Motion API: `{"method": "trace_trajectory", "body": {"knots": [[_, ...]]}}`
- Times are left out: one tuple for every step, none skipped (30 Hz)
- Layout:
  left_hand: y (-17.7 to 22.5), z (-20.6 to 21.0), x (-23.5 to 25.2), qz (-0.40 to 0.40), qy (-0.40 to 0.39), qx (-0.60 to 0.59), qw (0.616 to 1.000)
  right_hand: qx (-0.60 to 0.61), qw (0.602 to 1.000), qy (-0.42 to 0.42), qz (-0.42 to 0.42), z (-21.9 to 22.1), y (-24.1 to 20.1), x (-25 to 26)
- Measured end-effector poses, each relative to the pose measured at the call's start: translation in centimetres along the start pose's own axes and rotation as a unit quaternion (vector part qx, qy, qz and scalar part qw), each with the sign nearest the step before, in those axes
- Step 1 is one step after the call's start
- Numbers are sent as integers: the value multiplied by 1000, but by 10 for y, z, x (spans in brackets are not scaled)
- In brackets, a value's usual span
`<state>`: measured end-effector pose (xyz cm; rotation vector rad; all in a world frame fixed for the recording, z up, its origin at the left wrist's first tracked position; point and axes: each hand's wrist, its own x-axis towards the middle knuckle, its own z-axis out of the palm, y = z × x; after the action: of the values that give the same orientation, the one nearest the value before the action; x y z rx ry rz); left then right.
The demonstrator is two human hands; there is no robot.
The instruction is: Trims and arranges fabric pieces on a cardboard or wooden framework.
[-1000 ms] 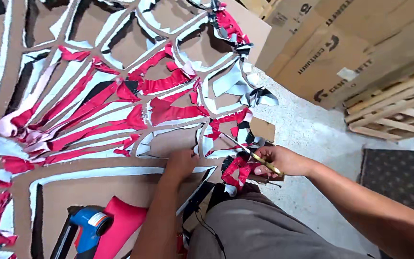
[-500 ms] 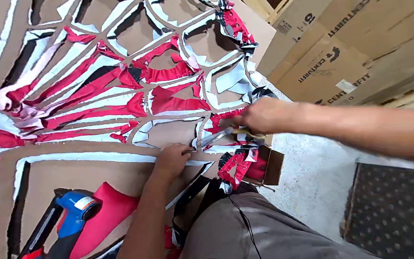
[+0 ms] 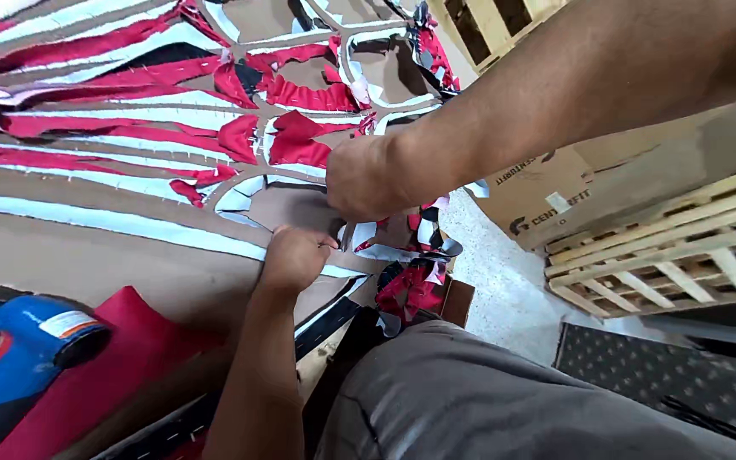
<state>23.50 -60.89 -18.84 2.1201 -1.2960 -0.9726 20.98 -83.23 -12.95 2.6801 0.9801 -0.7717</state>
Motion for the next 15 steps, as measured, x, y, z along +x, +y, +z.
{"method": "trace_trajectory", "body": {"knots": [[1, 0, 0, -2, 1, 0, 1000, -6, 1000, -24, 1, -3, -1, 5], [1, 0, 1, -10, -2, 1, 1000, -9, 999, -36, 1, -6, -3, 8], [0, 0, 3, -19, -9, 5, 1000, -11, 999, -42, 0, -8, -4, 10], [-1, 0, 4, -27, -11, 2, 1000, -13, 999, -45, 2, -9, -5, 13], [-2, 1, 5, -31, -7, -2, 1000, -15, 999, -44, 2, -9, -6, 14], [-2, 0, 5, -37, -5, -11, 999, -16, 999, -40, -1, -10, -7, 15], [-1, 0, 4, -47, -2, -21, 999, -18, 999, -41, -1, -9, -8, 17], [-1, 0, 5, -53, 1, -27, 998, -21, 999, -47, -1, -9, -10, 19], [-1, 1, 5, -57, 5, -30, 998, -22, 998, -56, 2, -8, -12, 21], [-1, 2, 5, -60, 10, -35, 998, -24, 997, -67, 5, -8, -14, 24], [-2, 3, 5, -63, 14, -40, 997, -25, 997, -75, 7, -7, -15, 26], [-3, 4, 5, -61, 21, -46, 997, -26, 996, -83, 7, -7, -17, 28], [-5, 5, 5, -55, 29, -52, 997, -27, 995, -91, 7, -7, -18, 30], [-5, 5, 5, -48, 36, -59, 996, -28, 995, -99, 7, -7, -19, 30], [-5, 5, 5, -48, 34, -60, 996, -27, 994, -106, 9, -6, -20, 28]]}}
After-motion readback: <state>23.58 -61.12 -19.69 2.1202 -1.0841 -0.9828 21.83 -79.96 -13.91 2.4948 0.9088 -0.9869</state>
